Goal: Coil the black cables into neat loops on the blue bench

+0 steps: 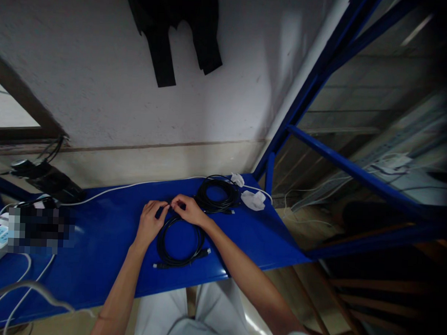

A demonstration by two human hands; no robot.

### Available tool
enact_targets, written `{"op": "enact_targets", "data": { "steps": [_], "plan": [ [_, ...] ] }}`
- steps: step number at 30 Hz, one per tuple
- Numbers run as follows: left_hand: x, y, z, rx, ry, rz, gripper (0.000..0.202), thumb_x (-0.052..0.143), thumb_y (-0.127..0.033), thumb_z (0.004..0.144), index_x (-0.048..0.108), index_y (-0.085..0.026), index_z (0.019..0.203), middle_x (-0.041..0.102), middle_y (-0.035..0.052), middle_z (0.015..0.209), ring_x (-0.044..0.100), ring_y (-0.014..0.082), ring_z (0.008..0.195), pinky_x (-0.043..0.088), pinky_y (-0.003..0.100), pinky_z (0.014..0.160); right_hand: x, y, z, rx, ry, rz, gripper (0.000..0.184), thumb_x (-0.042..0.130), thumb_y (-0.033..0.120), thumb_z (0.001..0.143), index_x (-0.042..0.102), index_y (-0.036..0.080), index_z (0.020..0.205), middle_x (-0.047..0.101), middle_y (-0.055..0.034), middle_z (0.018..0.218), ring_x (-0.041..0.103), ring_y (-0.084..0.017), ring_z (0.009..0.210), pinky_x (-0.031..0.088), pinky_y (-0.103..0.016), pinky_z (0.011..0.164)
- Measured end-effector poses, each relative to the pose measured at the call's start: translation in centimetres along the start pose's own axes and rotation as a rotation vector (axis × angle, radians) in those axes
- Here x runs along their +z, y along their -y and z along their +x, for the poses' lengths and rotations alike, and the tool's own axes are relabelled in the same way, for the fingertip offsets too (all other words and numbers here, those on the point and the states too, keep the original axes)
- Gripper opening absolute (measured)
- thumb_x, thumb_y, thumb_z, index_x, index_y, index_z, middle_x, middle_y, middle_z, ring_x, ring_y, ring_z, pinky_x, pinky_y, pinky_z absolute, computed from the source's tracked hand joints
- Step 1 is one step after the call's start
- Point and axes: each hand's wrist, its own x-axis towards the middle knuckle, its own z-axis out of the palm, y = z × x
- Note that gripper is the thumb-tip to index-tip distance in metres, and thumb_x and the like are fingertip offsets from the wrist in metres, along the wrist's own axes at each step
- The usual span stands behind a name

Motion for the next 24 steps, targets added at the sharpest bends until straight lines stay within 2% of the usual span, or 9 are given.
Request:
{"op": "enact_targets", "data": {
  "steps": [6,9,12,17,21,24],
  "plan": [
    [-0.12,-0.42,0.23,0.03,0.009,-0.025,0.013,0.065,-0.036,0.107,0.073,-0.025,0.107,0.078,0.0066,0.102,0.071,0.0268,0.101,0.054,0.046,0.094,0.09,0.49,0.1,0.131,-0.014,0.26,0.037,0.066,0.058,0.104,0.066,0.021,0.103,0.075,-0.0057,0.101,0.071,-0.019,0.089,0.057,-0.033,0.086],
    [-0.06,-0.45,0.22,0.034,0.007,-0.028,0.014,0.065,-0.036,0.107,0.074,-0.025,0.105,0.078,0.0068,0.1,0.071,0.0262,0.099,0.055,0.046,0.093,0.12,0.55,0.27,0.189,-0.018,0.371,0.046,0.068,0.067,0.1,0.064,0.022,0.103,0.075,-0.0043,0.097,0.072,-0.019,0.085,0.057,-0.033,0.082],
    [0.05,-0.53,0.15,0.021,0.002,-0.031,0.013,0.066,-0.035,0.107,0.074,-0.025,0.108,0.079,0.0071,0.102,0.072,0.0266,0.1,0.055,0.046,0.095,0.06,0.41,0.45,0.201,-0.011,0.431,0.048,0.073,0.068,0.096,0.065,0.021,0.103,0.073,-0.0016,0.089,0.07,-0.018,0.079,0.056,-0.032,0.079],
    [0.24,-0.6,-0.02,-0.025,0.014,-0.072,0.028,0.065,-0.032,0.107,0.068,-0.027,0.135,0.079,0.0091,0.118,0.072,0.0285,0.113,0.055,0.049,0.104,-0.26,0.48,0.47,0.218,0.016,0.466,0.048,0.078,0.065,0.094,0.069,0.019,0.104,0.071,0.0004,0.082,0.066,-0.015,0.072,0.054,-0.03,0.076],
    [0.26,-0.55,-0.04,0.032,0.057,-0.097,0.027,0.063,-0.028,0.108,0.07,-0.028,0.135,0.079,0.0087,0.121,0.072,0.0278,0.113,0.056,0.05,0.104,-0.49,0.69,0.31,0.25,0.054,0.489,0.047,0.081,0.063,0.092,0.071,0.018,0.102,0.072,0.0,0.082,0.066,-0.015,0.074,0.055,-0.029,0.077],
    [0.07,-0.67,0.06,0.037,0.048,-0.105,0.023,0.063,-0.029,0.108,0.073,-0.028,0.129,0.079,0.0089,0.12,0.072,0.0282,0.112,0.056,0.051,0.104,-0.57,0.46,0.22,0.269,0.063,0.52,0.048,0.085,0.061,0.088,0.073,0.018,0.105,0.076,-0.0021,0.087,0.071,-0.017,0.08,0.057,-0.032,0.085]
  ]
}}
